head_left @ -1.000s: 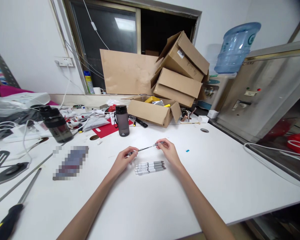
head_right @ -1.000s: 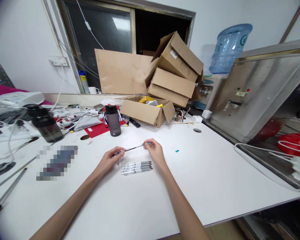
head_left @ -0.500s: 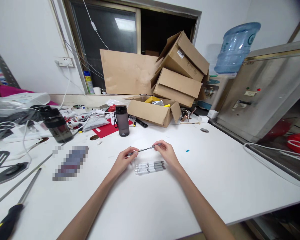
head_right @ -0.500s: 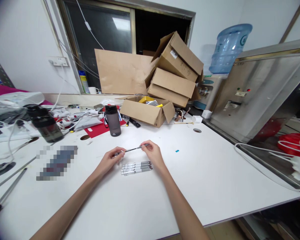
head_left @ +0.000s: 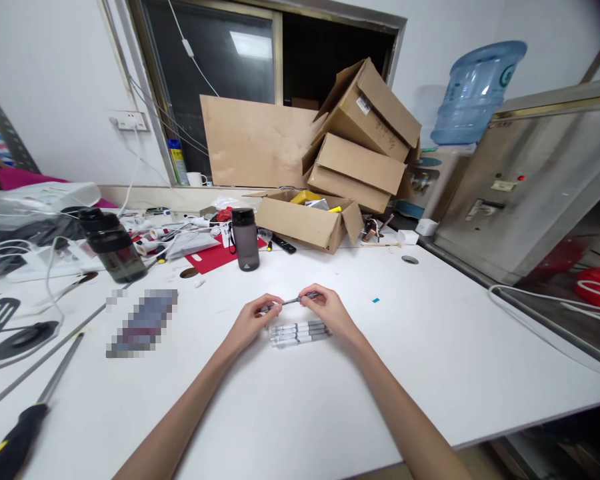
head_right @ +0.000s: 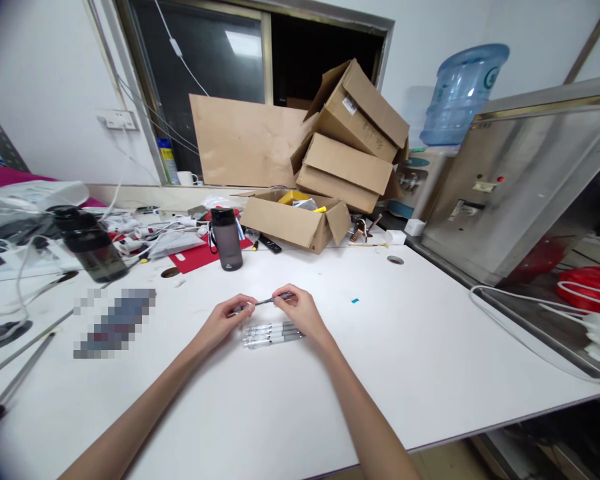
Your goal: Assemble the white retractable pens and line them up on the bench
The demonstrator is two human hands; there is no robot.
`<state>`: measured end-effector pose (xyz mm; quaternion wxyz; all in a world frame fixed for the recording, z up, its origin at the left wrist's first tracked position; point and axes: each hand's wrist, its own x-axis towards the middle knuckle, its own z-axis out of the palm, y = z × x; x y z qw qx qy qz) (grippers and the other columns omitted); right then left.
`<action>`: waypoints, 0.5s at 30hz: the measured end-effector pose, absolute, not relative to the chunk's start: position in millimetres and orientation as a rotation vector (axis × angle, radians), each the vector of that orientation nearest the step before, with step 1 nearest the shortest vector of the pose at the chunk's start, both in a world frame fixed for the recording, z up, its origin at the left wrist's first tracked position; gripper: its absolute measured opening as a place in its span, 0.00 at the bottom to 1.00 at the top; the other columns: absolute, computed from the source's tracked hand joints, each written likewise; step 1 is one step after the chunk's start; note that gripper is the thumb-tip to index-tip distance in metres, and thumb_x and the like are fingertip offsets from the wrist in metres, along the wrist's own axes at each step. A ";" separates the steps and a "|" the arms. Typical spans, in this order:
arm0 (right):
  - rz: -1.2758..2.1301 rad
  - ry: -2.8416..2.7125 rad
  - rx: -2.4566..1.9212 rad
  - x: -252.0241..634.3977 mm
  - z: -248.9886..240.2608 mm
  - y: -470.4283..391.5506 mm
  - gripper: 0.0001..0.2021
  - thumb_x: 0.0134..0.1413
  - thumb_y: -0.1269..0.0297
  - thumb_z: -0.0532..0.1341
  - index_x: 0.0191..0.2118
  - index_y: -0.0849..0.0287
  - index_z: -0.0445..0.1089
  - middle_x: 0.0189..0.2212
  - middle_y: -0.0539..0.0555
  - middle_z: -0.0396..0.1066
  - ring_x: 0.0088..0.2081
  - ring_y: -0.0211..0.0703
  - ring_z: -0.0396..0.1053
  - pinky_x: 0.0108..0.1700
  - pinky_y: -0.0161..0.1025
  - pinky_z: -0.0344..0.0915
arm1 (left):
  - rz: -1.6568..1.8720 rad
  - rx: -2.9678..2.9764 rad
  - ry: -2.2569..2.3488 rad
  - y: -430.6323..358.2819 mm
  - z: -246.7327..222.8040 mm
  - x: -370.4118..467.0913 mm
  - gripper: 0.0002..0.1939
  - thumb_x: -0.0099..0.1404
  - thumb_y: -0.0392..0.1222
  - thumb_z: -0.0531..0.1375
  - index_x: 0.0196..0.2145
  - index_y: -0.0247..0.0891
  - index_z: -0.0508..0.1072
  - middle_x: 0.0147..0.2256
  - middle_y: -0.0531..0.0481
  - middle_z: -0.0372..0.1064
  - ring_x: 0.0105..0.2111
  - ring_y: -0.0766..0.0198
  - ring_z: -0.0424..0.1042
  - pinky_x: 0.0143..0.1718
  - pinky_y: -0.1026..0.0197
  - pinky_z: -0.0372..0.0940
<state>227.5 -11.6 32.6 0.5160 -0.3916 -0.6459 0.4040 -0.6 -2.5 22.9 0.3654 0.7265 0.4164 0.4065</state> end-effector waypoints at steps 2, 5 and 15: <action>0.988 -1.557 -0.938 227.6 31.6 -11.3 0.10 0.56 0.57 0.65 0.39 0.57 0.77 0.38 0.54 0.77 0.40 0.44 0.75 0.47 0.40 0.69 | 1.039 1.871 1.074 -3.4 23.0 0.3 0.15 0.68 0.54 0.60 0.41 0.41 0.79 0.38 0.49 0.75 0.35 0.59 0.68 0.36 0.62 0.61; 1.020 -1.554 -0.968 226.0 29.7 -12.5 0.12 0.57 0.55 0.64 0.40 0.57 0.75 0.33 0.52 0.76 0.34 0.42 0.74 0.41 0.38 0.69 | 1.032 1.870 1.067 -5.4 23.7 1.5 0.15 0.68 0.53 0.60 0.41 0.40 0.79 0.39 0.48 0.76 0.36 0.58 0.70 0.37 0.62 0.62; 0.970 -1.559 -1.107 221.5 28.2 -14.5 0.12 0.62 0.56 0.56 0.40 0.55 0.74 0.24 0.47 0.70 0.26 0.39 0.66 0.31 0.34 0.61 | 1.020 1.769 1.044 -3.8 22.6 1.1 0.17 0.65 0.54 0.63 0.42 0.39 0.80 0.36 0.47 0.77 0.32 0.59 0.72 0.35 0.61 0.66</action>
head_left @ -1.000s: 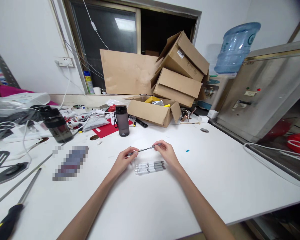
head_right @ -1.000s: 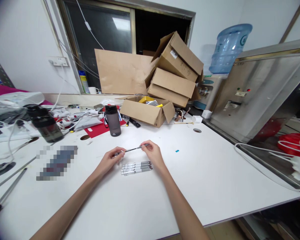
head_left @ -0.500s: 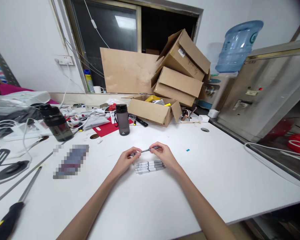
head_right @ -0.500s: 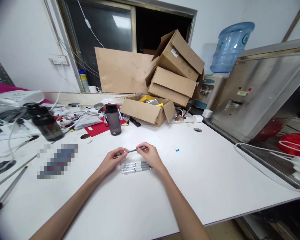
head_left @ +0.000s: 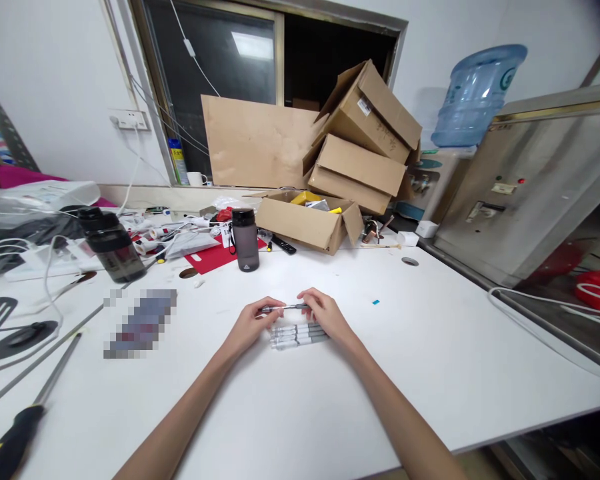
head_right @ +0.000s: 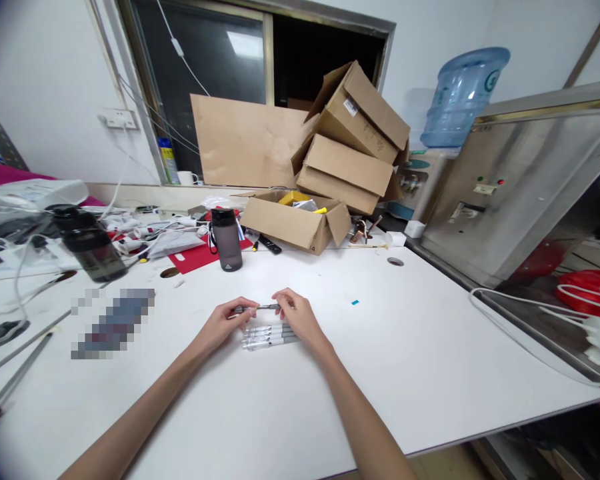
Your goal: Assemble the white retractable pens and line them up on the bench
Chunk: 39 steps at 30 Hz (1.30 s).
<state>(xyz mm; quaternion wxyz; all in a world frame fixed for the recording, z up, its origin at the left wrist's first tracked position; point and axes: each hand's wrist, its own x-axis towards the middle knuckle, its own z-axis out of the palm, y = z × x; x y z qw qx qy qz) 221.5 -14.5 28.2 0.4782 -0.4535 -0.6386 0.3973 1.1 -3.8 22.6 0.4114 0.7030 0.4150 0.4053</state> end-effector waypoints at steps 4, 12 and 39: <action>0.937 -1.598 -1.023 225.9 30.5 -14.9 0.11 0.57 0.61 0.59 0.44 0.54 0.74 0.28 0.47 0.69 0.31 0.39 0.66 0.35 0.34 0.60 | 1.043 1.737 1.074 -5.0 26.0 1.4 0.16 0.64 0.53 0.63 0.40 0.39 0.80 0.36 0.47 0.78 0.30 0.60 0.71 0.35 0.60 0.68; 0.981 -1.559 -1.145 226.9 30.1 -15.1 0.14 0.62 0.55 0.55 0.38 0.56 0.75 0.20 0.45 0.59 0.23 0.38 0.56 0.27 0.35 0.52 | 1.014 1.735 1.057 -9.5 29.3 5.8 0.17 0.63 0.54 0.64 0.40 0.39 0.81 0.37 0.45 0.79 0.31 0.59 0.72 0.36 0.58 0.69; 1.022 -1.544 -1.098 227.2 30.0 -11.2 0.12 0.60 0.60 0.55 0.41 0.57 0.73 0.24 0.47 0.62 0.27 0.39 0.60 0.32 0.36 0.54 | 1.015 1.702 1.036 -6.7 24.5 5.1 0.15 0.66 0.52 0.63 0.40 0.38 0.79 0.37 0.46 0.79 0.34 0.59 0.73 0.35 0.62 0.67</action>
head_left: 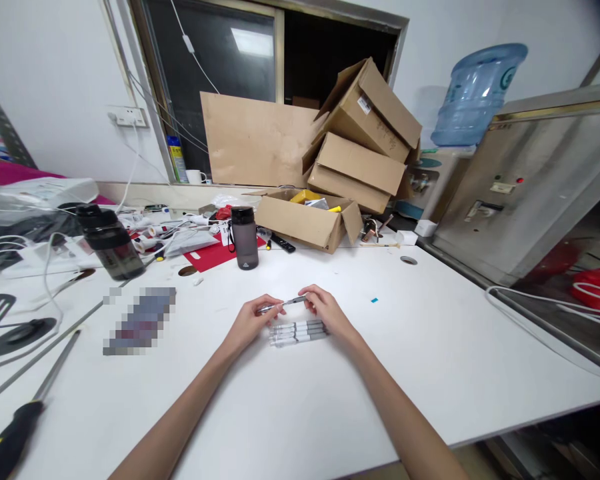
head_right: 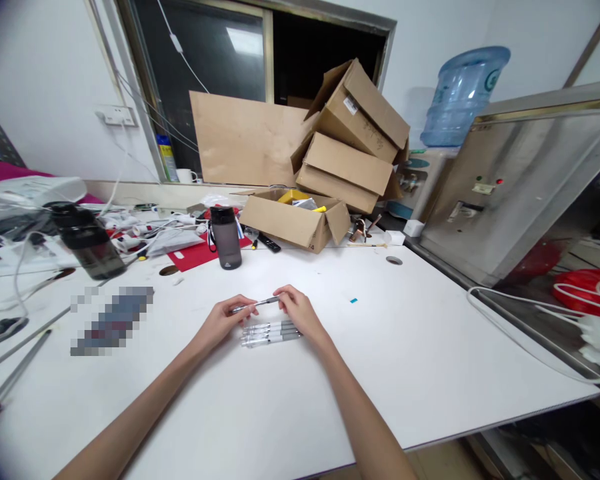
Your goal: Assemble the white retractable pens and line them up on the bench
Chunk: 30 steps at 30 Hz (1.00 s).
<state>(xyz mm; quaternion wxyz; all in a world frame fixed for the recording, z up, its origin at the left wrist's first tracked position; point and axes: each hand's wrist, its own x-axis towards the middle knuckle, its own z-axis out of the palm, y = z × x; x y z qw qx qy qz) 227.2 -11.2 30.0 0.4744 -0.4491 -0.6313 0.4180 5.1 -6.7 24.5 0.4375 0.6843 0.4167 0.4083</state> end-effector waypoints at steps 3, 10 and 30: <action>1.019 -1.559 -1.063 228.0 30.5 -10.2 0.12 0.55 0.64 0.56 0.43 0.57 0.73 0.25 0.46 0.61 0.28 0.39 0.59 0.33 0.36 0.54 | 1.013 1.695 1.019 -4.9 23.4 3.9 0.14 0.67 0.52 0.62 0.41 0.38 0.78 0.37 0.46 0.80 0.34 0.59 0.73 0.36 0.61 0.67; 1.097 -1.531 -1.073 230.3 34.4 -12.4 0.12 0.59 0.61 0.56 0.42 0.57 0.74 0.23 0.45 0.55 0.26 0.38 0.53 0.30 0.36 0.48 | 1.047 1.788 0.963 -6.9 24.1 3.1 0.15 0.68 0.51 0.61 0.42 0.37 0.78 0.37 0.46 0.80 0.34 0.59 0.72 0.38 0.60 0.64; 1.390 -1.934 -0.841 227.1 47.2 -28.3 0.15 0.64 0.53 0.59 0.38 0.58 0.77 0.39 0.54 0.76 0.39 0.43 0.70 0.44 0.38 0.63 | 1.227 1.202 0.776 -5.0 24.6 5.7 0.14 0.66 0.53 0.64 0.36 0.39 0.74 0.37 0.50 0.66 0.38 0.63 0.65 0.39 0.64 0.64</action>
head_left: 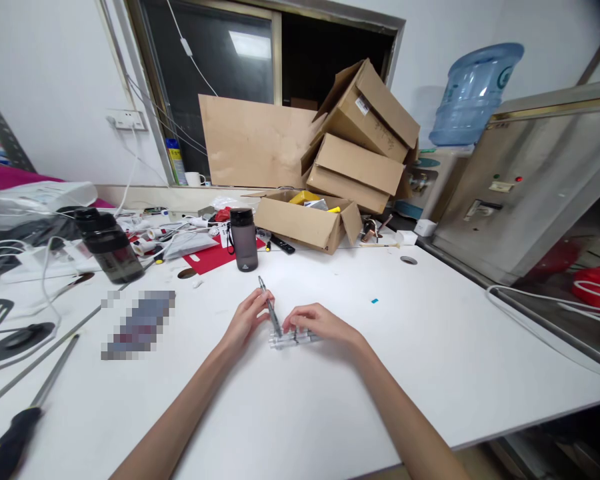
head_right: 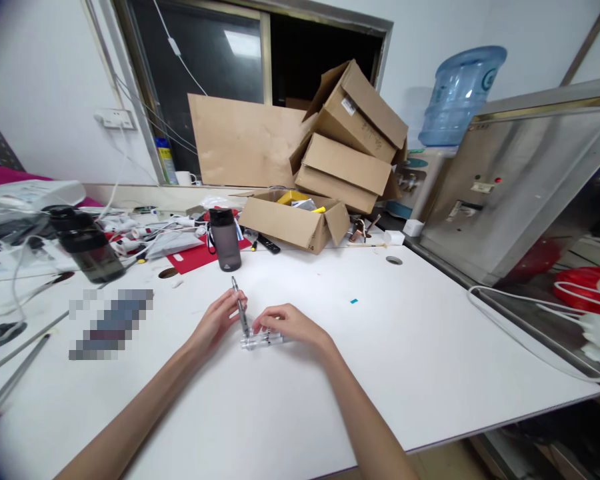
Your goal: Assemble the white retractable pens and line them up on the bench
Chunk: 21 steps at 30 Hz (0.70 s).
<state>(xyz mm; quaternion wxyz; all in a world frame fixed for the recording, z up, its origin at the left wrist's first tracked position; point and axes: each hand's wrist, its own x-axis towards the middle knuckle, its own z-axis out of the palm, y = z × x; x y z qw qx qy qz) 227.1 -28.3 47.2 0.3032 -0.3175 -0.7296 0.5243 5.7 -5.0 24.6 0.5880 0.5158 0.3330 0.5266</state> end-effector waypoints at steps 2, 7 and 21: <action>1.292 -1.855 -0.869 224.3 45.1 -26.2 0.15 0.64 0.53 0.58 0.41 0.57 0.78 0.39 0.54 0.76 0.41 0.44 0.70 0.45 0.39 0.63 | 1.182 1.248 0.754 -7.1 26.0 6.3 0.14 0.69 0.53 0.61 0.37 0.38 0.74 0.32 0.52 0.61 0.32 0.65 0.62 0.35 0.65 0.62; 1.098 -1.628 -0.901 215.0 37.6 -19.3 0.16 0.63 0.53 0.60 0.51 0.55 0.75 0.41 0.53 0.74 0.39 0.42 0.69 0.43 0.39 0.65 | 0.966 1.467 0.760 -11.6 28.1 8.6 0.15 0.70 0.53 0.59 0.38 0.37 0.76 0.27 0.55 0.55 0.28 0.65 0.57 0.32 0.64 0.58; 1.154 -0.931 -0.715 223.1 42.7 -8.9 0.18 0.58 0.43 0.62 0.38 0.53 0.65 0.38 0.54 0.73 0.45 0.47 0.72 0.50 0.46 0.68 | 1.009 1.552 0.915 -10.0 29.2 7.2 0.26 0.72 0.61 0.48 0.41 0.37 0.76 0.24 0.55 0.55 0.26 0.63 0.59 0.34 0.61 0.60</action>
